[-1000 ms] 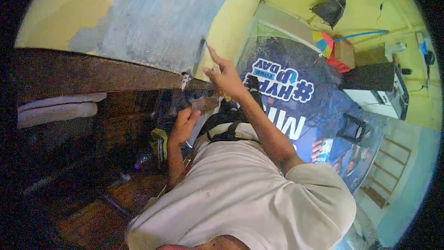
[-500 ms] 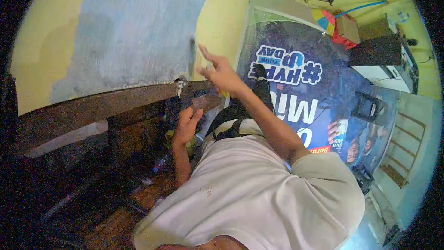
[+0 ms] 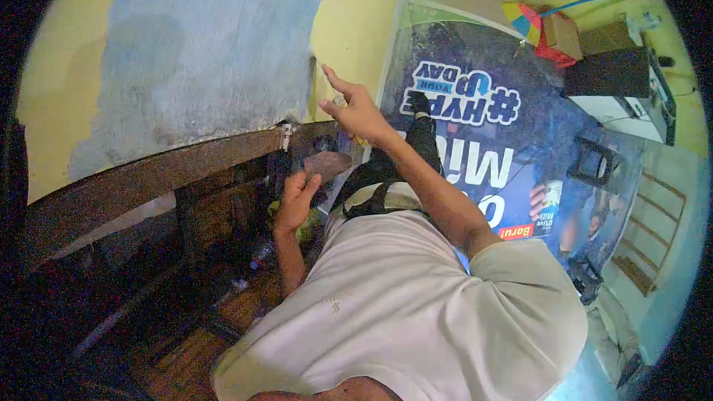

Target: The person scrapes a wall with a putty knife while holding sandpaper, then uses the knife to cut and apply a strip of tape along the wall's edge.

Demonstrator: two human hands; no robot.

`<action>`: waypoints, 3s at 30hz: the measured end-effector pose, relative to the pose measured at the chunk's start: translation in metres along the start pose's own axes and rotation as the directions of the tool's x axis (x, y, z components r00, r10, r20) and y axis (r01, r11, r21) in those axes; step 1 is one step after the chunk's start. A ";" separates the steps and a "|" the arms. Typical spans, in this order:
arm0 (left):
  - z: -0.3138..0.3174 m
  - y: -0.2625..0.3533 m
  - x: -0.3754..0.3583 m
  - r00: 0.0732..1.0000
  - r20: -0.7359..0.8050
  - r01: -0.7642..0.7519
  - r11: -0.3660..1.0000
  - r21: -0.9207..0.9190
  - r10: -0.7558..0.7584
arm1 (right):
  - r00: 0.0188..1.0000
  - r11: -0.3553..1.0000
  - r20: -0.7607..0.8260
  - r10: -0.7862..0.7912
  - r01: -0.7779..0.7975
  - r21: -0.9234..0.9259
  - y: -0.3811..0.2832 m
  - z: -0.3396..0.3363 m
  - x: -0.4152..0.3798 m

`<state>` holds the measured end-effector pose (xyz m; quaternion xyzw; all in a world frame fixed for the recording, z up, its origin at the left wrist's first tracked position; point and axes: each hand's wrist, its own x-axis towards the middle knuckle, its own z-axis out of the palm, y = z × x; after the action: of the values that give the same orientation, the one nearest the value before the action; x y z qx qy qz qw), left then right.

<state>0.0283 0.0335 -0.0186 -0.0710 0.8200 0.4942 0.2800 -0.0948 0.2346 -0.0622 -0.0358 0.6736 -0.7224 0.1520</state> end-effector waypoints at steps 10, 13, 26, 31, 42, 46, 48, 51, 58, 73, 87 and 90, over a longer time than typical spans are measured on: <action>0.006 -0.067 0.002 0.982 -0.156 -0.127 0.980 -0.150 0.104 | 0.994 0.992 0.063 0.084 -0.089 0.089 -0.022 0.006 -0.009; 0.007 -0.072 0.005 0.982 -0.167 -0.122 0.979 -0.166 0.094 | 0.900 0.889 -0.062 -0.432 0.412 -0.201 -0.008 0.011 0.016; -0.001 -0.042 0.004 0.991 -0.107 -0.077 0.993 0.086 0.086 | 0.989 0.991 0.077 0.130 -0.129 -0.018 -0.011 0.001 -0.005; 0.004 -0.024 0.003 0.986 -0.148 -0.099 0.987 -0.127 0.080 | 0.977 0.977 0.054 0.208 -0.210 0.044 -0.037 -0.006 -0.002; 0.000 -0.033 0.005 0.986 -0.141 -0.095 0.995 -0.041 0.089 | 0.967 0.970 0.088 0.240 -0.241 -0.002 -0.038 0.004 -0.015; 0.003 -0.026 0.005 0.979 -0.179 -0.115 0.989 -0.093 0.097 | 0.978 0.980 0.055 0.199 -0.199 -0.003 -0.045 0.001 -0.008; 0.002 -0.030 0.000 0.990 -0.130 -0.057 0.995 -0.082 0.046 | 0.961 0.962 0.056 0.271 -0.272 0.008 -0.040 -0.005 0.000; -0.001 -0.047 0.009 0.994 -0.106 -0.025 0.998 -0.056 0.019 | 0.975 0.979 0.106 0.196 -0.200 0.034 -0.045 0.003 -0.017; -0.007 -0.021 0.003 0.993 -0.116 -0.036 0.996 -0.078 0.027 | 0.955 0.954 0.109 0.276 -0.285 0.088 -0.052 0.007 -0.016; -0.001 -0.047 0.010 0.993 -0.112 -0.063 0.989 -0.133 0.049 | 0.961 0.954 0.078 0.267 -0.275 0.122 -0.033 0.000 0.002; 0.000 -0.042 0.020 0.994 -0.105 -0.023 0.997 -0.068 0.016 | 0.919 0.927 0.121 0.376 -0.372 -0.052 -0.040 -0.007 0.003; 0.004 -0.030 0.024 0.990 -0.116 -0.100 0.984 -0.145 0.083 | 0.997 0.971 0.067 -0.050 0.064 -0.231 -0.036 0.004 0.004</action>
<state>0.0211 0.0256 -0.0556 -0.0811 0.7970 0.5623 0.2052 -0.1037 0.2308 -0.0274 -0.0945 0.7474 -0.6412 0.1461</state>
